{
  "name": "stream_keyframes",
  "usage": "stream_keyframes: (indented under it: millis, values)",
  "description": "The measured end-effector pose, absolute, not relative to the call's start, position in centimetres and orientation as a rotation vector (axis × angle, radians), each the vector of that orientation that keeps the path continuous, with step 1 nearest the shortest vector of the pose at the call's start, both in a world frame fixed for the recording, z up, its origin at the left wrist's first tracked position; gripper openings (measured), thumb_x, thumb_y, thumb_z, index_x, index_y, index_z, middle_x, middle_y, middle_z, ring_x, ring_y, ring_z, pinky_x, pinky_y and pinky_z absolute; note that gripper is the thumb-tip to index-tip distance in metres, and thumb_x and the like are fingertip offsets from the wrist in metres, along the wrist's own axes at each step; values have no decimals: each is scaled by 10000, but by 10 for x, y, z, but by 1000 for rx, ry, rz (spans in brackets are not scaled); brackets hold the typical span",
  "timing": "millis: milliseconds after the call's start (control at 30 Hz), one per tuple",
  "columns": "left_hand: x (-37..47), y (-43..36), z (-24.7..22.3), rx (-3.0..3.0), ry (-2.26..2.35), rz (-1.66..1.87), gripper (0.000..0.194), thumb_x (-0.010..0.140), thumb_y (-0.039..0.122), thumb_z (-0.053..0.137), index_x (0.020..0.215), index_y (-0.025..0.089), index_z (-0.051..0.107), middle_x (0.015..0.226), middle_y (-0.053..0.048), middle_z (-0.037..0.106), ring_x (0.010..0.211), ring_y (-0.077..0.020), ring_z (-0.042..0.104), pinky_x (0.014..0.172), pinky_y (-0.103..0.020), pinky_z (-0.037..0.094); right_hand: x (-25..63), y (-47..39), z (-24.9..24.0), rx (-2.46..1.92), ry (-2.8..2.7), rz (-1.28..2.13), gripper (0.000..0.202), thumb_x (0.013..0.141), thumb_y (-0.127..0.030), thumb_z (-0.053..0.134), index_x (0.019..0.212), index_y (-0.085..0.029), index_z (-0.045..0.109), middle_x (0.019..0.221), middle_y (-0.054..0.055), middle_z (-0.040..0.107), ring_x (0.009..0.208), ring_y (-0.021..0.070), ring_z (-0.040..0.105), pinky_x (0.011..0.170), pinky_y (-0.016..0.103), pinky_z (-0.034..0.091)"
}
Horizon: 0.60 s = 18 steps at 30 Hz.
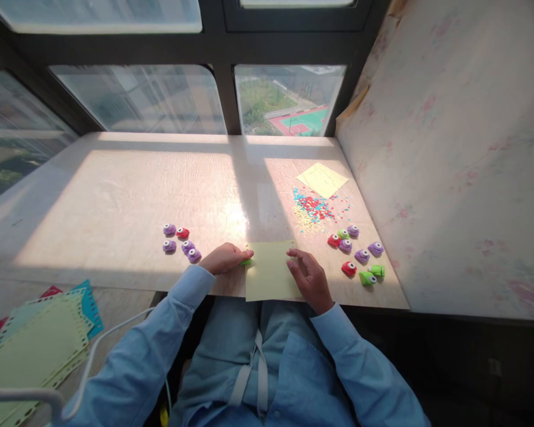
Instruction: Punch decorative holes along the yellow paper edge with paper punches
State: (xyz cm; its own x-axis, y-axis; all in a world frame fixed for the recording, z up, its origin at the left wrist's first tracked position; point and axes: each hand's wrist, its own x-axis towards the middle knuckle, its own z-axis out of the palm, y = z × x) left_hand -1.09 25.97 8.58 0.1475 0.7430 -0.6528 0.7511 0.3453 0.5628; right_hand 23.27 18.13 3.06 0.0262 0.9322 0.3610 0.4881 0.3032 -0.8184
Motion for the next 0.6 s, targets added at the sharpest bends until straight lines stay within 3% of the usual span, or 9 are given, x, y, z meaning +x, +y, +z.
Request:
stream_keyframes:
  millis: [167, 367, 600]
  values:
    - [-3, 267, 97, 1426, 1622, -134, 545, 792, 542, 646, 472, 214, 351, 431, 34, 319, 377, -102, 286, 459, -277, 222, 232, 182, 28, -1320, -1619, 541, 241, 980, -344, 553, 1143, -219, 678, 1079, 98, 744, 1040, 250, 701, 920, 427, 577]
    - [2, 268, 96, 1545, 1723, -196, 503, 803, 525, 638, 471, 217, 419, 407, 9, 398, 407, -144, 415, 487, -276, 307, 232, 183, 27, -1308, -1651, 504, 216, 978, -310, 554, 1126, -203, 668, 1069, 103, 741, 1026, 244, 704, 910, 414, 578]
    - [5, 267, 101, 1538, 1750, -194, 518, 827, 496, 644, 467, 212, 402, 401, 17, 402, 365, -126, 379, 480, -275, 286, 231, 183, 20, -1255, -1787, 424, 227, 981, -275, 539, 1159, -184, 646, 1083, 120, 731, 1035, 259, 680, 925, 444, 552]
